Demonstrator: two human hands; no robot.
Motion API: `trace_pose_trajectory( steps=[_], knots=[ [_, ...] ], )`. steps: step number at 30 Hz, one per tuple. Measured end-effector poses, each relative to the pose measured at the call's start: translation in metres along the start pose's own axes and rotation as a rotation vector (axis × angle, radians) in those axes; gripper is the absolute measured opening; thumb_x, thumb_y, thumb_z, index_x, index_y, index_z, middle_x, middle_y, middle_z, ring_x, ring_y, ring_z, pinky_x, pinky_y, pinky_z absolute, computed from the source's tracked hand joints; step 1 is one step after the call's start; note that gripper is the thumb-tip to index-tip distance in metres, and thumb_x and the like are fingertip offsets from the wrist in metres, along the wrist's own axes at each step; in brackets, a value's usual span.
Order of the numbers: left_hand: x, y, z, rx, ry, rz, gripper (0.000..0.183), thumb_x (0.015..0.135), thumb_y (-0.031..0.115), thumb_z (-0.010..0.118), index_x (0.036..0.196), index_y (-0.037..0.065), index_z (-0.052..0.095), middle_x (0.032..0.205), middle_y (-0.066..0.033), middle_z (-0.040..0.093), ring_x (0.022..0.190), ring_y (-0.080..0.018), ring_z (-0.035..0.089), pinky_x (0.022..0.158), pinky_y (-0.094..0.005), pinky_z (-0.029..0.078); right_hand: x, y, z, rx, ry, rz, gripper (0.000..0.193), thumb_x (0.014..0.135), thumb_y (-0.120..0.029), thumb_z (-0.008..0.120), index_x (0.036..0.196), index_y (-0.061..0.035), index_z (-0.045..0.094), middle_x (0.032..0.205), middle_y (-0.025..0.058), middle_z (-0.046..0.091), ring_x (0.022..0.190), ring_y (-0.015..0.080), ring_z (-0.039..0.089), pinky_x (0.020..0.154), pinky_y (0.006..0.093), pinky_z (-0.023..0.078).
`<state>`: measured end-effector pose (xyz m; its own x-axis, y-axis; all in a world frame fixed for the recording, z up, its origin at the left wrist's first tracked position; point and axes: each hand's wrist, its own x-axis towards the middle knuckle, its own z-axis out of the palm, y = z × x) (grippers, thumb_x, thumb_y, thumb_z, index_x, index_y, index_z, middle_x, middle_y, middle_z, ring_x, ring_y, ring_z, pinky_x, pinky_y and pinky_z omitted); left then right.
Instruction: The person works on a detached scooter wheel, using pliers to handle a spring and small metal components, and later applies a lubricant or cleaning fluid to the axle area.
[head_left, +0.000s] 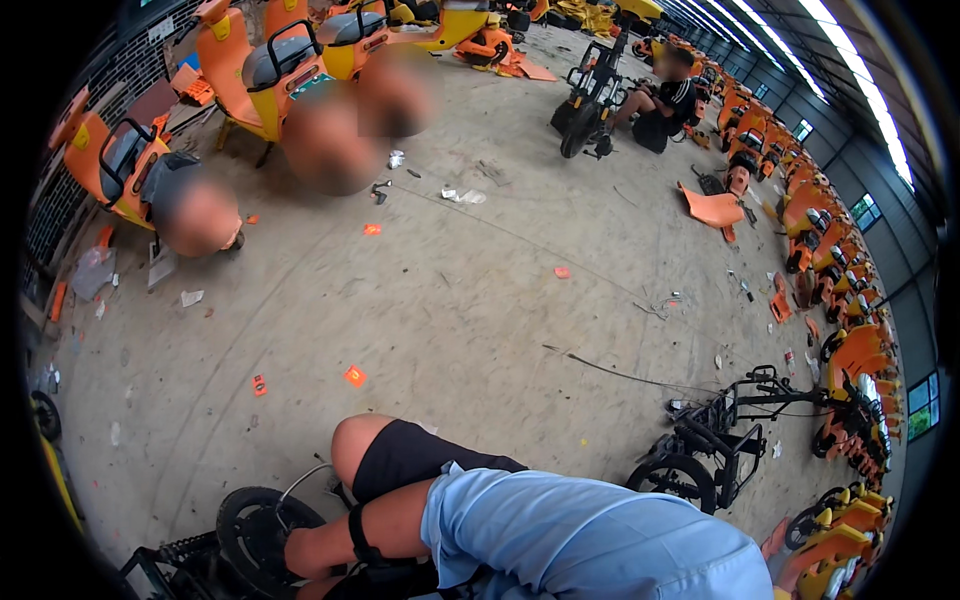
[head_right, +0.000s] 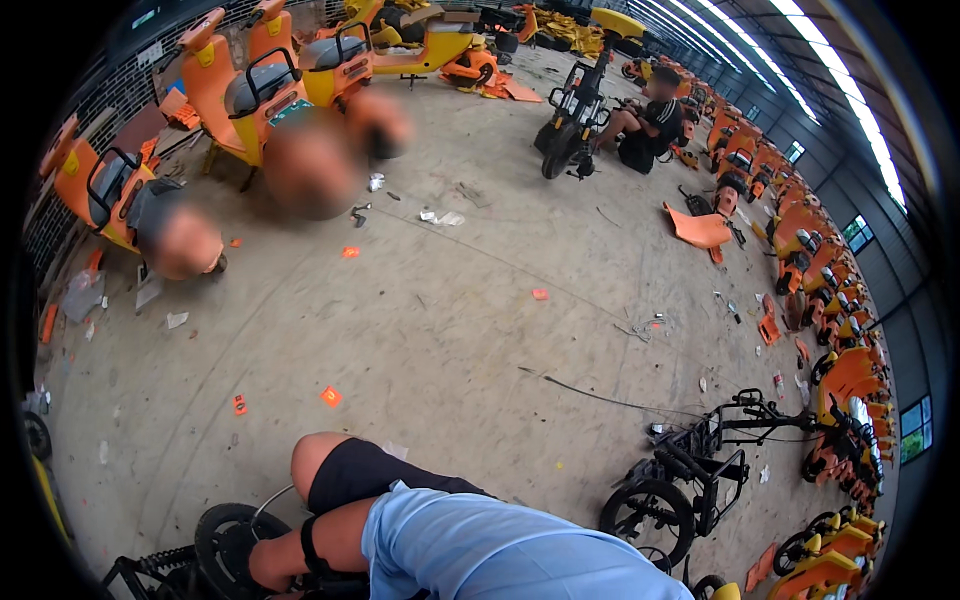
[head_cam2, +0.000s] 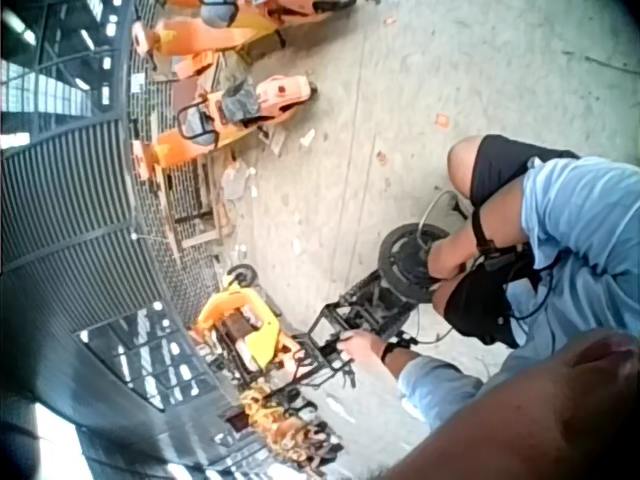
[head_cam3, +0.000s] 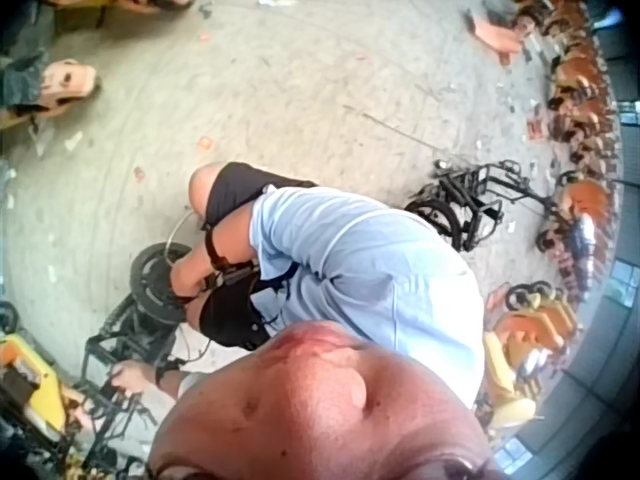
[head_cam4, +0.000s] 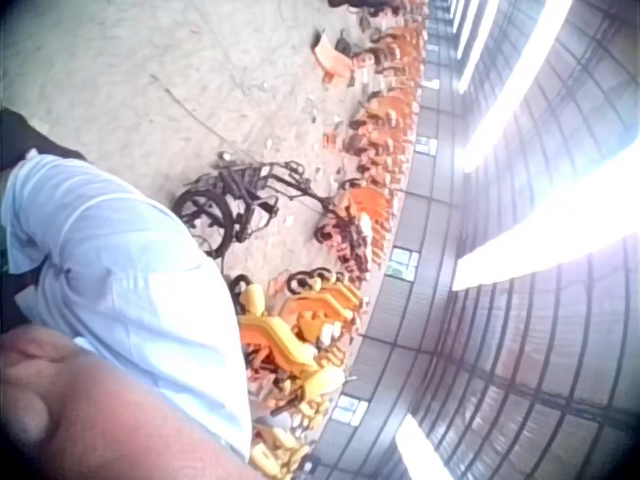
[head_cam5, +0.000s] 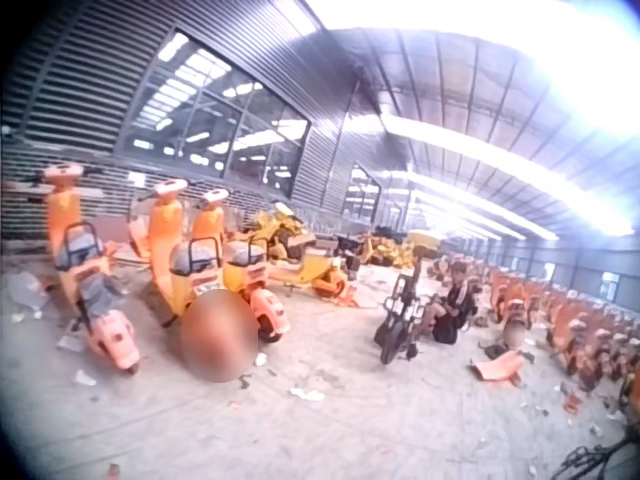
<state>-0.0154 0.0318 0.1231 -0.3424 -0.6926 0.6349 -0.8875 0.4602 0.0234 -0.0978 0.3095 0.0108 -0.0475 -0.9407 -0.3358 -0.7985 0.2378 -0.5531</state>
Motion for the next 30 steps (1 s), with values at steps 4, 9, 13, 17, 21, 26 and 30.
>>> trace_pose_trajectory(
  steps=[4,9,13,17,21,26,30],
  knots=[
    [0.003,-0.011,0.019,-0.022,0.055,0.030,0.040,0.094,0.040,0.049,0.090,0.002,0.062,0.088,-0.0298,0.063,0.080,-0.0494,0.061,0.065,-0.0603,0.050,0.011,0.004,0.012,0.005,0.003,-0.021,0.028,0.073,-0.023,0.071,0.093,-0.0046,0.076,0.099,0.0158,0.073,0.096,0.0340,0.068,0.079,0.0452,0.053],
    [0.009,-0.028,0.044,-0.048,0.096,0.058,0.038,0.093,0.039,0.052,0.086,0.002,0.061,0.085,-0.0306,0.062,0.074,-0.0493,0.059,0.058,-0.0594,0.049,0.014,-0.001,0.018,-0.013,0.062,0.026,0.032,0.073,-0.027,0.071,0.095,-0.0037,0.076,0.101,0.0166,0.072,0.095,0.0344,0.069,0.081,0.0452,0.053],
    [0.019,-0.042,0.060,-0.035,0.143,0.091,0.036,0.092,0.038,0.054,0.084,0.003,0.060,0.081,-0.0281,0.062,0.068,-0.0459,0.060,0.056,-0.0565,0.049,0.016,-0.005,0.013,-0.033,0.047,0.020,0.032,0.074,-0.028,0.070,0.095,-0.0046,0.076,0.102,0.0161,0.072,0.096,0.0337,0.068,0.082,0.0452,0.053],
    [0.005,-0.020,0.030,-0.090,0.126,0.104,0.032,0.092,0.036,0.056,0.081,0.006,0.061,0.075,-0.0219,0.064,0.061,-0.0413,0.061,0.055,-0.0530,0.048,0.029,-0.001,0.017,-0.025,-0.028,0.019,0.030,0.075,-0.028,0.070,0.096,-0.0063,0.077,0.103,0.0152,0.072,0.098,0.0329,0.068,0.082,0.0454,0.053],
    [0.010,-0.026,0.040,-0.058,0.137,0.150,0.029,0.094,0.035,0.056,0.083,0.008,0.060,0.074,-0.0194,0.065,0.060,-0.0402,0.062,0.054,-0.0514,0.047,0.055,0.000,0.031,-0.070,-0.026,-0.018,0.030,0.075,-0.027,0.071,0.097,-0.0069,0.077,0.104,0.0145,0.072,0.099,0.0331,0.068,0.083,0.0453,0.052],
    [0.014,-0.035,0.045,-0.033,0.119,0.139,0.025,0.095,0.033,0.056,0.094,0.009,0.062,0.077,-0.0193,0.066,0.064,-0.0403,0.064,0.055,-0.0516,0.049,0.051,-0.019,0.017,-0.108,0.005,0.033,0.031,0.073,-0.026,0.071,0.097,-0.0067,0.077,0.104,0.0144,0.072,0.099,0.0334,0.068,0.084,0.0451,0.052],
    [0.011,-0.030,0.037,-0.044,0.128,0.145,0.024,0.095,0.031,0.056,0.104,0.010,0.064,0.078,-0.0181,0.066,0.065,-0.0407,0.064,0.056,-0.0524,0.049,0.021,-0.043,-0.002,-0.163,0.052,0.133,0.032,0.072,-0.026,0.072,0.097,-0.0070,0.077,0.104,0.0146,0.072,0.099,0.0333,0.068,0.084,0.0452,0.053]
  ],
)
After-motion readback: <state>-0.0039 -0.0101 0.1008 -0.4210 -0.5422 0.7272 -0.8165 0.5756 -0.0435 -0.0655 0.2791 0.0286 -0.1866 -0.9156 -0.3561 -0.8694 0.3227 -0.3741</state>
